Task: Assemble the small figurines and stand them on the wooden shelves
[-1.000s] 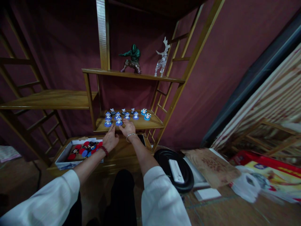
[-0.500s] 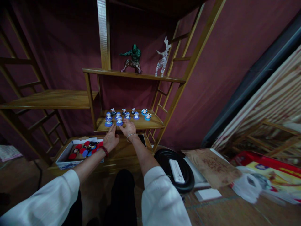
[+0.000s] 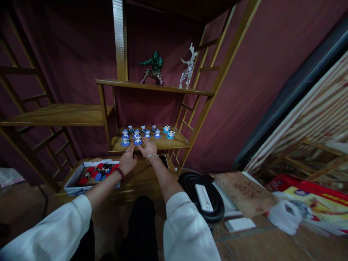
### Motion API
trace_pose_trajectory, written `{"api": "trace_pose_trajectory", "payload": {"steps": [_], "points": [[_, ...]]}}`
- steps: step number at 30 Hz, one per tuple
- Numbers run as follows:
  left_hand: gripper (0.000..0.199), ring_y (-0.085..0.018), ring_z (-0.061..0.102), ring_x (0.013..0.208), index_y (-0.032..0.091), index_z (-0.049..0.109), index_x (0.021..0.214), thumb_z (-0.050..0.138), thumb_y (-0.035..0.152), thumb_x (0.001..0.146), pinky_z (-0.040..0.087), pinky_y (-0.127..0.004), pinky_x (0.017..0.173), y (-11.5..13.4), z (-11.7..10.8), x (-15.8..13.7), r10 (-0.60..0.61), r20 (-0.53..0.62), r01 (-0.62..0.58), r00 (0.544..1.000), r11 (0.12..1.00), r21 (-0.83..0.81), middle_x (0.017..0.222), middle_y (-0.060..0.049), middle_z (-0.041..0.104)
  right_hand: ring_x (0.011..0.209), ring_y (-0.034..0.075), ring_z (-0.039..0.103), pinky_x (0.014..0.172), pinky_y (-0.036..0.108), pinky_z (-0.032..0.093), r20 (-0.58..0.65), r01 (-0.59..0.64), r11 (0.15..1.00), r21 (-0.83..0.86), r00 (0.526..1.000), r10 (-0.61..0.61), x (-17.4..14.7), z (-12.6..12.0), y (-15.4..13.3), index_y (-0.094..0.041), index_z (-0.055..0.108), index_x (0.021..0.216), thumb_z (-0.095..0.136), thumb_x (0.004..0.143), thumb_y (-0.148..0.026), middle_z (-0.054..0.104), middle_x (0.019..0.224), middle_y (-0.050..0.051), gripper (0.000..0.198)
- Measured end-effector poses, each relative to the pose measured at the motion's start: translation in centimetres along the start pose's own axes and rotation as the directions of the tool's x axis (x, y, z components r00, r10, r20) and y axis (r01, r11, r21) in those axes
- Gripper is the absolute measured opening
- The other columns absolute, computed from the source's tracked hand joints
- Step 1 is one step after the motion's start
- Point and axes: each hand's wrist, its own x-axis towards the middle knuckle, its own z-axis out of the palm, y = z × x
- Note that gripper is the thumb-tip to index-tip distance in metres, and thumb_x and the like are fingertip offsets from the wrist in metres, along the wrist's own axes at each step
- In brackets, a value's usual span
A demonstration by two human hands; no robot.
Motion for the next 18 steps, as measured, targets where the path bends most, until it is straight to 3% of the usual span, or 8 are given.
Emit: {"api": "trace_pose_trajectory", "payload": {"steps": [18], "points": [[0.061,-0.019,0.044,0.117,0.012,0.035,0.131,0.041,0.008,0.07,0.036,-0.027,0.098,0.33,-0.18,0.25,-0.003,0.019,0.003,1.0,1.0,-0.03,0.14,-0.007,0.031,0.087,0.017,0.06,0.081,0.032,0.046,-0.024,-0.007,1.0,-0.012,1.0,0.007,0.39,0.44,0.31,-0.025,0.052,0.104,0.062,0.069,-0.032,0.066,0.094,0.0,0.036]]}}
